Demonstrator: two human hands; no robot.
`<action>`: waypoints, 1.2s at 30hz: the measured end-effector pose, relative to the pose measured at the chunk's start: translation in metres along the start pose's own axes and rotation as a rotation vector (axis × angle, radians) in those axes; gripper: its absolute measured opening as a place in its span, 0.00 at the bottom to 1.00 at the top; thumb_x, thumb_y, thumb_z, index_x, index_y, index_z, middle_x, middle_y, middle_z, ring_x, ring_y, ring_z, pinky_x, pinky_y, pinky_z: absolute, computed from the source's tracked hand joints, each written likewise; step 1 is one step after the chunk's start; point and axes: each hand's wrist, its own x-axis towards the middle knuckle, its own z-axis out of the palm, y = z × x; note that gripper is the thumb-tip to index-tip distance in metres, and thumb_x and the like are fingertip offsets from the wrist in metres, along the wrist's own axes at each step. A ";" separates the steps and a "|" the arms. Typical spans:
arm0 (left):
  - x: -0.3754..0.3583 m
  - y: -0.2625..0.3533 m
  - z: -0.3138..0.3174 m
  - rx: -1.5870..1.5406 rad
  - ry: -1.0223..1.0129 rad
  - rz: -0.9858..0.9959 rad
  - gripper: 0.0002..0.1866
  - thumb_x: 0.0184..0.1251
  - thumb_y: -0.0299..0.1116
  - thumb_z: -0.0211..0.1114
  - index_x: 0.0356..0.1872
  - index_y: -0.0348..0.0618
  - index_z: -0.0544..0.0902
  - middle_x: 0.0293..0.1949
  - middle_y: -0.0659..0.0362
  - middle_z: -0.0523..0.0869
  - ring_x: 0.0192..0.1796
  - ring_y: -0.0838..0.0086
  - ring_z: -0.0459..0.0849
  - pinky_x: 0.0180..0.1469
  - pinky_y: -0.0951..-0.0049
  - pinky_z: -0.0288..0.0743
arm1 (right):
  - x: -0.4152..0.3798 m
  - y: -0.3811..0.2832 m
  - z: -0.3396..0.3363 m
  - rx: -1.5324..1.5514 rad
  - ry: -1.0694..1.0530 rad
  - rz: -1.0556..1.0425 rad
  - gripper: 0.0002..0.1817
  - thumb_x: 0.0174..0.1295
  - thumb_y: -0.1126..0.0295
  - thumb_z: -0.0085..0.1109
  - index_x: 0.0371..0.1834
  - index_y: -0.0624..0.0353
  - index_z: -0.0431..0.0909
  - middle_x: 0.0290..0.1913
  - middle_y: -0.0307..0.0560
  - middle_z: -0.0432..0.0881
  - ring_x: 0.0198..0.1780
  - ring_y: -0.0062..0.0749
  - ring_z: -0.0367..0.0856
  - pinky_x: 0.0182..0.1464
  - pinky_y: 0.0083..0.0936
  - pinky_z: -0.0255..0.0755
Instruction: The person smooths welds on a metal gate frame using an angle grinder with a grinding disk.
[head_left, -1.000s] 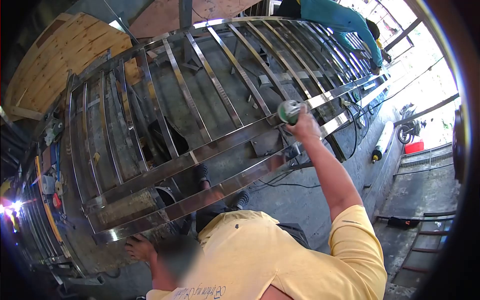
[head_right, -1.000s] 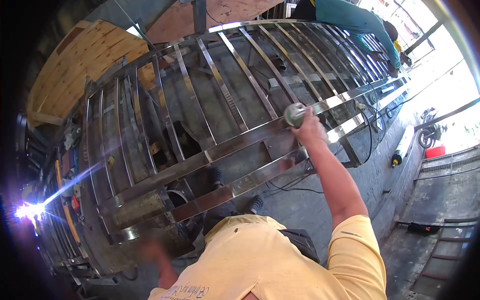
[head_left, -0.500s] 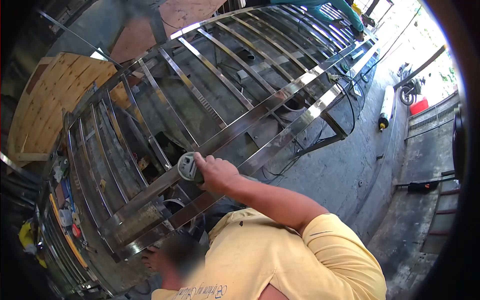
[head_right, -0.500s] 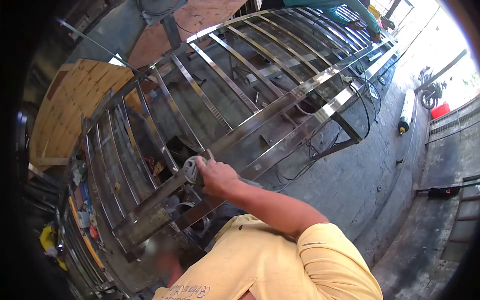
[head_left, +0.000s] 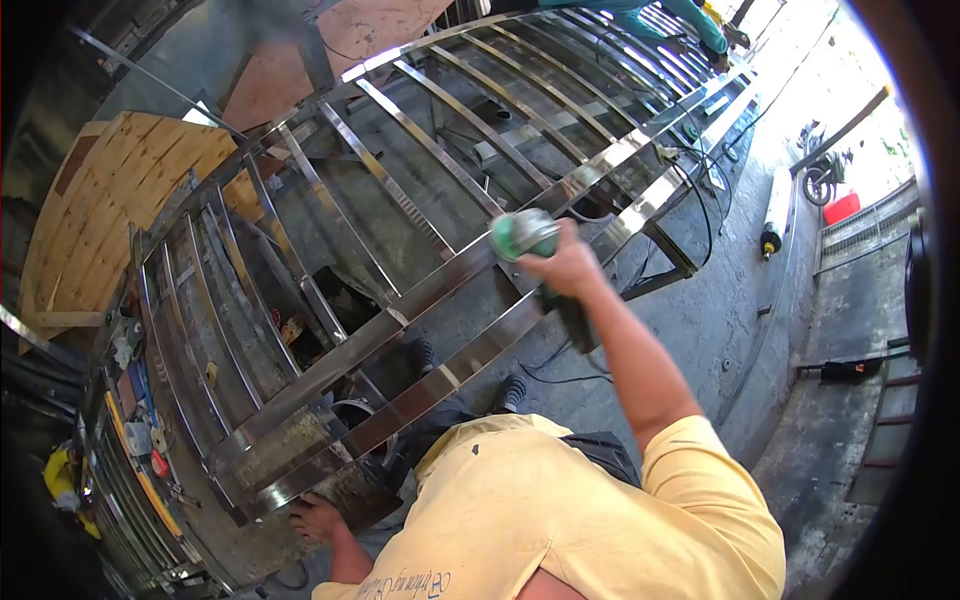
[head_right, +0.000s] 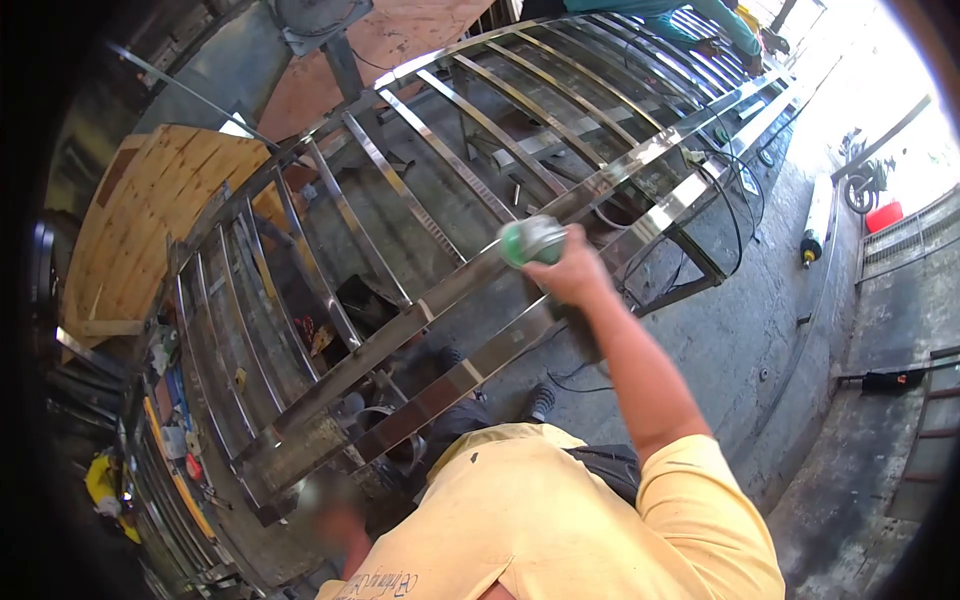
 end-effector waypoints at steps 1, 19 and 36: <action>-0.001 0.000 -0.001 0.008 0.001 -0.007 0.34 0.75 0.65 0.42 0.66 0.48 0.72 0.55 0.44 0.76 0.57 0.47 0.78 0.56 0.44 0.71 | -0.022 -0.025 0.006 -0.002 -0.096 0.016 0.56 0.48 0.44 0.77 0.72 0.66 0.55 0.54 0.72 0.82 0.56 0.64 0.83 0.58 0.44 0.78; -0.022 0.049 -0.086 -0.834 0.412 0.624 0.20 0.66 0.32 0.59 0.58 0.36 0.78 0.55 0.42 0.79 0.58 0.46 0.77 0.63 0.45 0.68 | 0.107 0.065 -0.074 -0.077 0.082 0.119 0.66 0.46 0.41 0.76 0.78 0.74 0.49 0.61 0.71 0.79 0.61 0.57 0.81 0.63 0.37 0.76; -0.094 0.189 -0.151 -0.603 0.028 0.951 0.13 0.68 0.43 0.59 0.34 0.45 0.84 0.38 0.55 0.88 0.43 0.53 0.85 0.44 0.50 0.71 | 0.089 0.071 -0.060 -0.052 0.004 0.057 0.65 0.48 0.40 0.74 0.78 0.72 0.49 0.59 0.73 0.80 0.62 0.59 0.81 0.65 0.39 0.74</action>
